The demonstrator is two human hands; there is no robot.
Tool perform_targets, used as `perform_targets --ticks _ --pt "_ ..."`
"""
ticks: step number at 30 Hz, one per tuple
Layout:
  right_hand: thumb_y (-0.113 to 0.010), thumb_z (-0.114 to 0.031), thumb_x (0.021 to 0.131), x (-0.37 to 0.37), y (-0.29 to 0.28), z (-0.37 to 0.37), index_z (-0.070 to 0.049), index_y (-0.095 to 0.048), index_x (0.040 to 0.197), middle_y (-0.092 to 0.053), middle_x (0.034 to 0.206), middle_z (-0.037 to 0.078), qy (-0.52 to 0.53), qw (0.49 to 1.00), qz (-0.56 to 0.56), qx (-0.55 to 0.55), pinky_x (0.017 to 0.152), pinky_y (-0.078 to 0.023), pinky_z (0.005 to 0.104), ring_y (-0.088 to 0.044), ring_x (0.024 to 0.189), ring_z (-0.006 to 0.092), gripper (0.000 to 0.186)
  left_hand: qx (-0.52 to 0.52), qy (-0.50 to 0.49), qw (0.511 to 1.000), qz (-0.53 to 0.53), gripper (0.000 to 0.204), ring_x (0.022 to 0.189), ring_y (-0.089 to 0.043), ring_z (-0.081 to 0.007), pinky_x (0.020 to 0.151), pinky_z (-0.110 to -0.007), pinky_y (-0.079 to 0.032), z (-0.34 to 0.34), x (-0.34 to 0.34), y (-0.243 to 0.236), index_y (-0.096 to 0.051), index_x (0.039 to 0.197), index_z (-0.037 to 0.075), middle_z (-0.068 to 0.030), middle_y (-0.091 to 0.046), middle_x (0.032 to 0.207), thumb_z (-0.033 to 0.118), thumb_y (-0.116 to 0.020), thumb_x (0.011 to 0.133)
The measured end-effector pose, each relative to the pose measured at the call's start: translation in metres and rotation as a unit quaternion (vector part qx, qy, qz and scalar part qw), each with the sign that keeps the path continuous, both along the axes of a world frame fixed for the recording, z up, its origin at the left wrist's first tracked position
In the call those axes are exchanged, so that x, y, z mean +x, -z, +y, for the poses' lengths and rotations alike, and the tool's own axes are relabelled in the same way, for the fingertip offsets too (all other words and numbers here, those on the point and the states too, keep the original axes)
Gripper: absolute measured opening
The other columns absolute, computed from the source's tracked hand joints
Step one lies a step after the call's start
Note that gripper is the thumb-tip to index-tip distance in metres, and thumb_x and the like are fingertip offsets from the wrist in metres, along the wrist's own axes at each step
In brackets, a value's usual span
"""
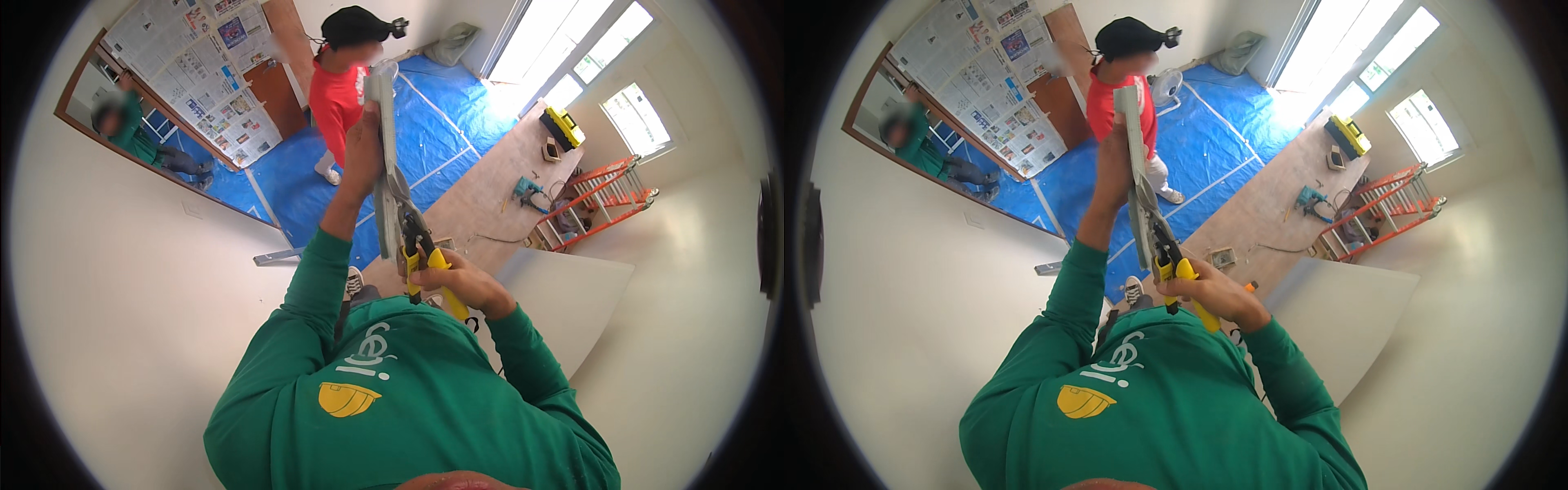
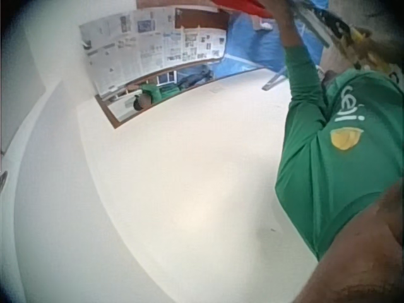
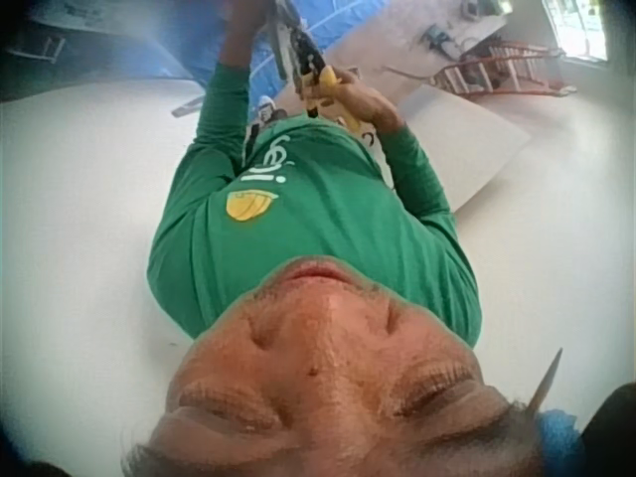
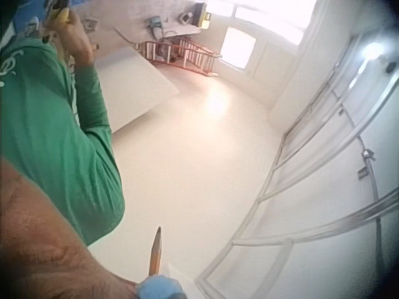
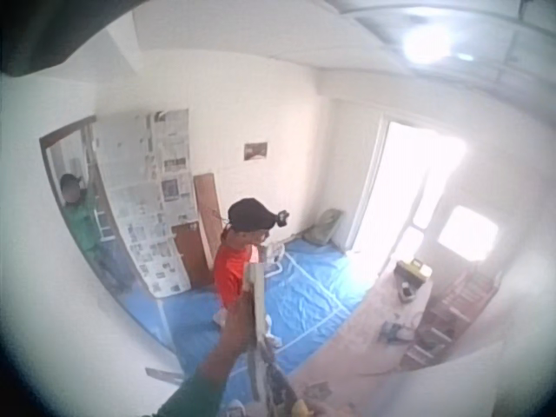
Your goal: The person uses tin snips to cut a long metal trim piece into shorter segments. They repeatedly position the snips, cut, and reposition the trim while standing in a room under renovation.
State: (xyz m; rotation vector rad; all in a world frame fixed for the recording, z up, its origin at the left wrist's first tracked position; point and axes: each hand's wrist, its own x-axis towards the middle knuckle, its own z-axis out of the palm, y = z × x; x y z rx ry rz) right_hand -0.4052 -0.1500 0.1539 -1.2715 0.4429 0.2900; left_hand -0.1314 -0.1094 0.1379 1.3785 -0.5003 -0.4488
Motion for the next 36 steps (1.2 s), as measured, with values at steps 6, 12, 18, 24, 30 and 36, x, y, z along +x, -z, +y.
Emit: perform_targets --ticks 6,12,18,24,30,36 --pt "-0.075 -0.042 0.101 0.001 -0.01 -0.001 -0.005 -0.07 0.131 -0.072 0.118 0.005 0.017 0.999 0.028 -0.025 0.095 -0.048 0.032 -0.064 0.11 0.0157 0.048 -0.004 0.014 0.999 0.033 0.069 0.066 -0.05 -0.009 0.06 -0.03 -0.04 -0.002 -0.008 0.0 -0.062 0.082 0.011 0.0016 -0.055 0.072 0.064 -0.039 0.119" --pt "-0.077 -0.043 0.103 0.0 -0.023 0.002 -0.004 -0.068 0.134 -0.073 0.121 0.007 0.018 0.998 0.051 -0.041 0.1 -0.05 0.036 -0.066 0.112 0.0176 0.051 -0.054 0.052 0.996 0.055 0.074 0.057 -0.055 -0.0104 0.05 -0.026 -0.042 -0.003 -0.01 0.015 -0.061 0.086 0.01 -0.0009 -0.055 0.066 0.076 -0.042 0.112" --pt "-0.08 -0.04 0.102 0.008 -0.001 0.026 -0.004 -0.065 0.119 -0.068 0.098 0.005 0.056 0.992 0.02 -0.113 0.078 -0.055 0.0345 -0.067 0.086 0.0151 0.042 0.0 0.025 1.0 -0.016 0.078 0.068 -0.055 -0.0139 0.063 -0.034 -0.045 -0.003 -0.006 0.029 -0.067 0.087 0.003 -0.0047 -0.061 0.074 0.068 -0.036 0.118" --pt "-0.08 -0.037 0.101 0.008 0.006 0.024 -0.006 -0.064 0.109 -0.065 0.087 0.004 0.046 0.994 0.03 -0.094 0.067 -0.054 0.0326 -0.066 0.074 0.0145 0.036 0.002 0.132 0.989 0.069 0.07 0.058 -0.052 -0.0093 0.054 -0.027 -0.045 -0.003 0.008 0.035 -0.063 0.088 0.011 0.0009 -0.054 0.072 0.074 -0.046 0.113" --pt "-0.084 -0.04 0.096 -0.002 -0.016 -0.007 -0.004 -0.067 0.123 -0.069 0.095 0.004 -0.011 0.976 0.085 -0.202 0.078 -0.056 0.0343 -0.07 0.09 0.0173 0.048 0.071 0.041 0.989 -0.124 0.07 0.077 -0.055 -0.0099 0.067 -0.032 -0.047 0.02 0.018 0.043 -0.065 0.092 0.006 0.0005 -0.06 0.08 0.067 -0.04 0.118" --pt "-0.083 -0.028 0.097 -0.022 -0.012 -0.032 -0.005 -0.067 0.14 -0.071 0.116 0.005 -0.035 0.982 0.152 -0.104 0.1 -0.052 0.0357 -0.068 0.107 0.0186 0.051 -0.251 -0.034 0.967 0.04 0.04 0.099 -0.064 -0.0152 0.094 -0.04 -0.055 0.045 0.049 0.024 -0.061 0.12 0.012 -0.0022 -0.063 0.109 0.048 -0.045 0.122"
